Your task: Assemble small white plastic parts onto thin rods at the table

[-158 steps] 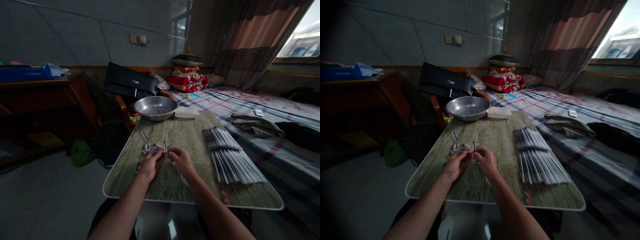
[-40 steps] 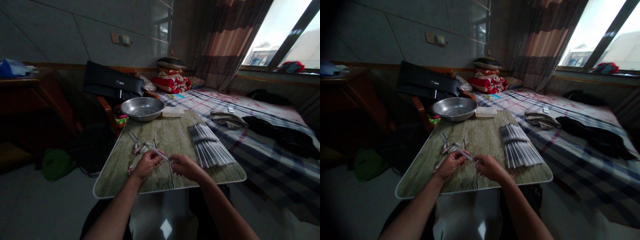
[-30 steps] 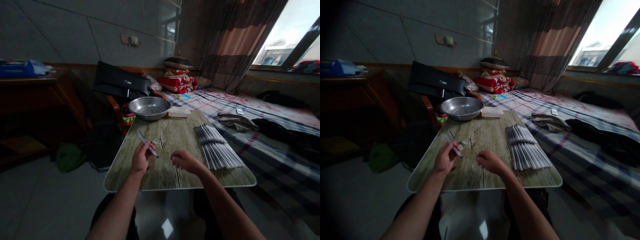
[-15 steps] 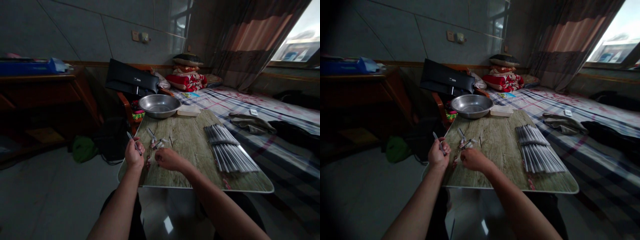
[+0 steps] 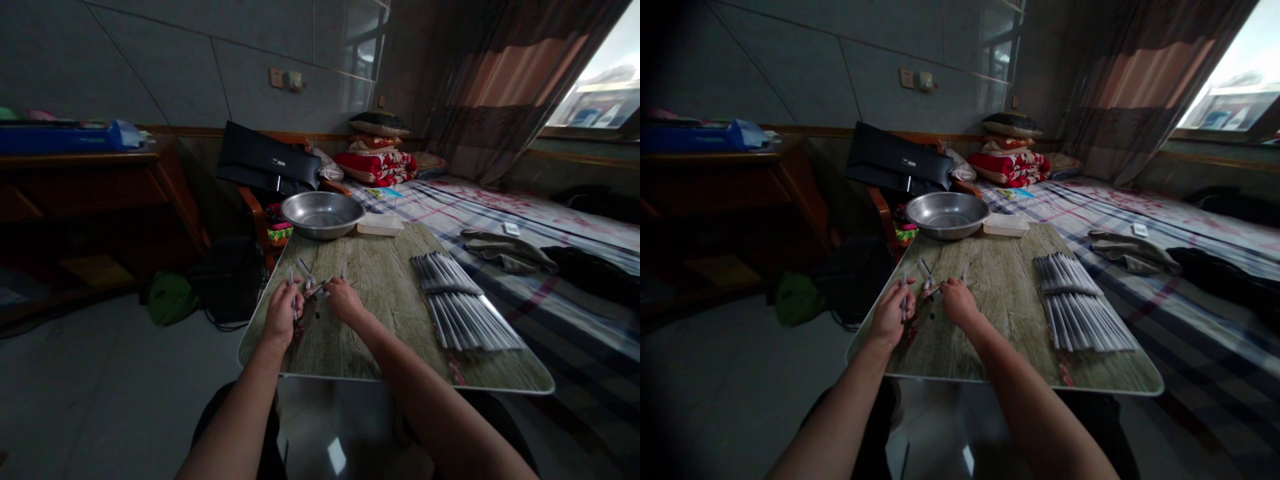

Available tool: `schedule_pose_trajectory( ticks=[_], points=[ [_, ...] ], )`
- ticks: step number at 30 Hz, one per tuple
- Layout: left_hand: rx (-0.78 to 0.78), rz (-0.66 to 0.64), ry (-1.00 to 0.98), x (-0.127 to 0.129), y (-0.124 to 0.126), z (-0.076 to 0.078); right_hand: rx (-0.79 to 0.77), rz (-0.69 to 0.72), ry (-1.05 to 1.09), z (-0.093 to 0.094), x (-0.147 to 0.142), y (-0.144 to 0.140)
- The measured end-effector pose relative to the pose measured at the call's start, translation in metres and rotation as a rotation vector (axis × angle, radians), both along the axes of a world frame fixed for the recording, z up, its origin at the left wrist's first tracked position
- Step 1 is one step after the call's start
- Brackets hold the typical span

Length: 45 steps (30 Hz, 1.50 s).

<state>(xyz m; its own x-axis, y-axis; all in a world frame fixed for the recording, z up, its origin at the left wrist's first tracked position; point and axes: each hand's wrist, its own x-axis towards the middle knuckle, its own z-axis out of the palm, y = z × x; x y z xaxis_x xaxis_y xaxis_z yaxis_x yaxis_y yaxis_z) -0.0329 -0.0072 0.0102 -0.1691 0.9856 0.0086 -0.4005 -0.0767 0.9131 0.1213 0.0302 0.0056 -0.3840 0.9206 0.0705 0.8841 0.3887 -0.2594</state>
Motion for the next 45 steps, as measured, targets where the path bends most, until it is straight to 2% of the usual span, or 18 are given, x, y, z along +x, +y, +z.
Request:
schedule_pose_trajectory(
  ticks=[4,7,9,14,16,18,24,29,32,40,45],
  points=[
    [-0.094,-0.128,0.078,0.006,-0.004,0.002,-0.011,0.039,0.016,-0.005,0.007,0.005],
    [-0.156,-0.275,0.146,0.011,-0.007,0.002,-0.012,0.035,0.162,-0.003,0.022,0.001],
    [-0.183,-0.376,0.191,0.017,-0.010,0.002,-0.078,0.011,0.351,0.000,0.037,-0.004],
    [-0.140,-0.525,0.284,0.035,-0.015,0.001,-0.372,-0.057,1.059,0.008,0.070,-0.022],
    [-0.127,-0.567,0.326,0.042,-0.016,-0.001,-0.375,-0.107,1.247,0.009,0.074,-0.029],
    [-0.119,-0.597,0.369,0.047,-0.016,-0.005,-0.337,-0.149,1.348,0.007,0.075,-0.034],
    [-0.058,-0.645,0.469,0.056,-0.012,-0.014,-0.282,-0.175,1.342,-0.001,0.074,-0.039],
    [-0.063,-0.656,0.468,0.057,-0.009,-0.015,-0.193,-0.212,1.369,-0.003,0.079,-0.038],
    [-0.069,-0.664,0.479,0.057,-0.009,-0.015,-0.191,-0.200,1.357,-0.003,0.078,-0.037],
    [-0.063,-0.691,0.513,0.055,-0.011,-0.013,-0.329,-0.116,1.388,-0.002,0.078,-0.039],
    [0.006,-0.702,0.562,0.058,-0.012,-0.015,-0.496,-0.134,1.616,-0.005,0.074,-0.041]
  ],
)
